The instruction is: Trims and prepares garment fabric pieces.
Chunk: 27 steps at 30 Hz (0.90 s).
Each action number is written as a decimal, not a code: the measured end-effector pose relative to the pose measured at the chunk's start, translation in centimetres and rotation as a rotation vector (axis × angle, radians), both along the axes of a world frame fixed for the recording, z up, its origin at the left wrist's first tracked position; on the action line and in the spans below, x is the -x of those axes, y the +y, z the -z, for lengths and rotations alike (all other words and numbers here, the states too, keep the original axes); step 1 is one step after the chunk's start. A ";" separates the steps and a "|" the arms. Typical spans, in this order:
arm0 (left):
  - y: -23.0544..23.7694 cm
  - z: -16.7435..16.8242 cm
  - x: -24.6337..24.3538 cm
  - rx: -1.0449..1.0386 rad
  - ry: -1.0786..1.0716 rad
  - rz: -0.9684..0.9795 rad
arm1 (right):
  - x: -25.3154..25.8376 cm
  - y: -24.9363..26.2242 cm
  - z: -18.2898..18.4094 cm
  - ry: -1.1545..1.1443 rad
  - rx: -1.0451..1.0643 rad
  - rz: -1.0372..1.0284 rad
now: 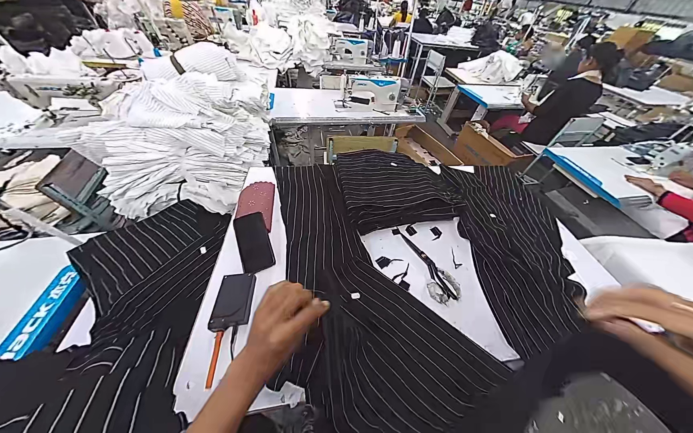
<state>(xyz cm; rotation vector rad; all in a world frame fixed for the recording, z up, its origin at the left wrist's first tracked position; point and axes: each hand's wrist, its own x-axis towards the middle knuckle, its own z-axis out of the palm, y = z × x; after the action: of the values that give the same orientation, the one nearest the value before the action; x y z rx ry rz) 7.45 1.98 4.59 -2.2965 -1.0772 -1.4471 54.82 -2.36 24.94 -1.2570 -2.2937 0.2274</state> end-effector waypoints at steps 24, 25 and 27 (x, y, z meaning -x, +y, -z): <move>6.0 -6.6 0.0 0.758 -0.241 0.333 | -0.5 17.2 3.3 0.490 -0.017 0.229; 7.9 -7.5 -0.6 0.671 -0.135 0.151 | 0.1 19.4 4.0 0.532 0.030 0.293; 11.7 -9.8 -1.7 0.469 -0.022 -0.112 | 1.3 22.9 3.5 0.706 -0.014 0.329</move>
<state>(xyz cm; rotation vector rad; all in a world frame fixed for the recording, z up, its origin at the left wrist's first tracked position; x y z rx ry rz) 9.20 13.68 14.38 -2.4643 -1.6724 -1.2841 53.55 20.57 21.43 -1.2654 -1.4721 0.4514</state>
